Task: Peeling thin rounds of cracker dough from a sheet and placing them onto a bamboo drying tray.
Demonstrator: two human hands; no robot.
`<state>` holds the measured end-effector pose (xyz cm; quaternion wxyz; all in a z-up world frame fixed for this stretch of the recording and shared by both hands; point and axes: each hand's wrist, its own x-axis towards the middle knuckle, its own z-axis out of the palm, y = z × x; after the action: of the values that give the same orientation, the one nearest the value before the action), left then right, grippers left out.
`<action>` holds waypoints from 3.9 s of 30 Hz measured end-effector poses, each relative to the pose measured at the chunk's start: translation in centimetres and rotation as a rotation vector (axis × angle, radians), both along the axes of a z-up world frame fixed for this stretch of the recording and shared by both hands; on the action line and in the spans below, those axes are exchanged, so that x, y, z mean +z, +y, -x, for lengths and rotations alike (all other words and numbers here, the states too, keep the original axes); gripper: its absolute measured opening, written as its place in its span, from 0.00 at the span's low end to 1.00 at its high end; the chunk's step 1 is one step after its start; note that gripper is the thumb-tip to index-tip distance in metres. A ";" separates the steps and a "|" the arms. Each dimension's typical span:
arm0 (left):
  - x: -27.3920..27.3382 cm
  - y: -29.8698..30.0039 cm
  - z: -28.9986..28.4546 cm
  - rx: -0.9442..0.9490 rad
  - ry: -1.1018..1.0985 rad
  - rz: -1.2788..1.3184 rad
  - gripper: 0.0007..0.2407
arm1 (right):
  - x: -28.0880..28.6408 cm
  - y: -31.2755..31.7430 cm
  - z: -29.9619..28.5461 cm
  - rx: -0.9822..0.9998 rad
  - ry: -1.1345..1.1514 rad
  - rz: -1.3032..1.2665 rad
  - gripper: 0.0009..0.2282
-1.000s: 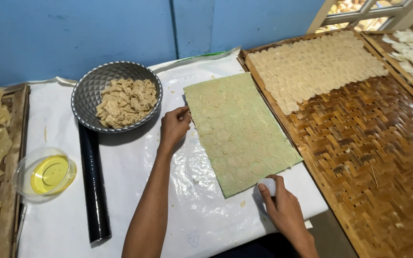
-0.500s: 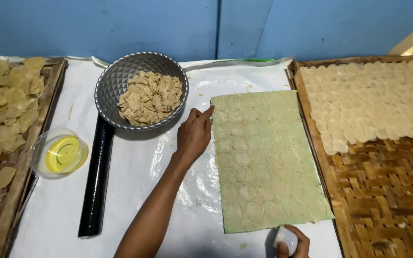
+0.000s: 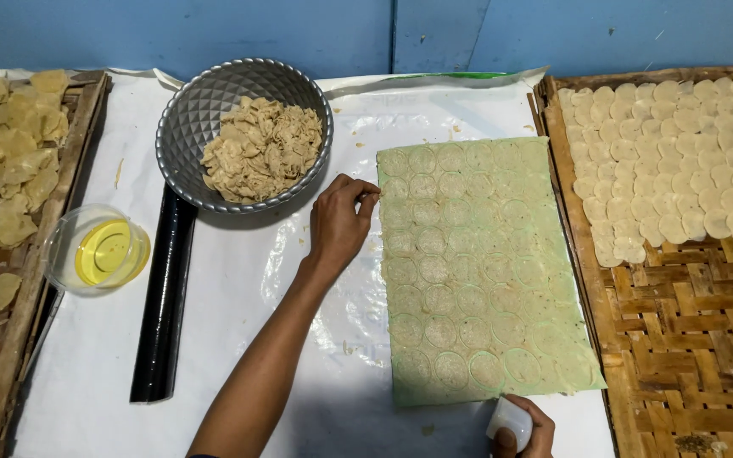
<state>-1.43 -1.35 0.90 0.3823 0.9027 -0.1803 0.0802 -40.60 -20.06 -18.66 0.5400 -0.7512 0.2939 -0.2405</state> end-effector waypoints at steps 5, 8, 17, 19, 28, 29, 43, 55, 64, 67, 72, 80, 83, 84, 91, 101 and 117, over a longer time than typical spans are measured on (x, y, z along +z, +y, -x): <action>1.1 0.3 0.9 -0.050 0.043 0.000 0.05 | 2.3 0.7 -0.3 0.023 0.025 0.104 0.25; 1.2 0.0 1.0 -0.039 0.045 -0.023 0.05 | 4.4 1.4 -1.2 0.005 0.074 0.115 0.23; 2.0 0.5 1.3 -0.063 0.097 -0.068 0.03 | 8.0 2.7 -2.2 -0.067 0.218 0.092 0.27; 3.3 0.7 1.8 -0.096 0.194 -0.096 0.04 | 8.0 2.6 -2.3 -0.070 0.222 0.088 0.27; 1.9 0.9 3.5 -0.158 0.026 -0.181 0.05 | 7.7 2.6 -2.1 -0.039 0.206 0.144 0.24; 2.0 0.9 3.6 -0.154 0.034 -0.189 0.04 | 7.9 2.7 -2.1 -0.037 0.182 0.147 0.23; 3.2 2.1 6.7 -0.263 0.068 -0.323 0.08 | 9.8 3.8 -2.8 -0.075 0.106 0.169 0.22; 3.1 3.0 8.7 -0.417 0.061 -0.406 0.08 | 11.8 4.2 -3.1 -0.069 0.165 0.168 0.23; 1.5 2.3 10.3 -0.248 -0.049 -0.271 0.06 | 13.4 4.4 -3.4 -0.019 0.200 0.150 0.24; 2.0 2.7 10.6 -0.251 -0.094 -0.247 0.05 | 13.4 4.4 -3.4 -0.033 0.228 0.137 0.22; 3.1 3.6 12.1 -0.313 0.031 -0.238 0.07 | 14.1 4.5 -3.4 -0.011 0.224 0.140 0.21; 2.3 3.4 13.7 -0.306 -0.058 -0.233 0.05 | 14.9 4.8 -3.7 -0.009 0.223 0.149 0.22; 3.6 3.8 14.1 -0.304 0.021 -0.188 0.05 | 15.6 5.0 -3.8 0.000 0.223 0.166 0.22; 4.1 4.0 14.2 -0.297 0.043 -0.165 0.05 | 15.8 5.1 -3.9 0.007 0.222 0.163 0.22; 2.8 4.4 15.8 -0.403 0.016 -0.202 0.05 | 16.0 5.1 -3.9 0.028 0.187 0.192 0.24; 5.1 4.8 17.6 -0.323 -0.050 -0.020 0.03 | 16.3 5.2 -3.6 0.043 0.181 0.150 0.20; 2.9 5.4 21.4 -0.296 0.107 -0.114 0.08 | 16.0 5.0 -3.7 0.096 0.121 0.247 0.19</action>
<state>-22.86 4.02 3.81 0.3473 0.8895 -0.2948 -0.0355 -36.92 -15.03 -2.63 0.4354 -0.8383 0.2576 -0.2031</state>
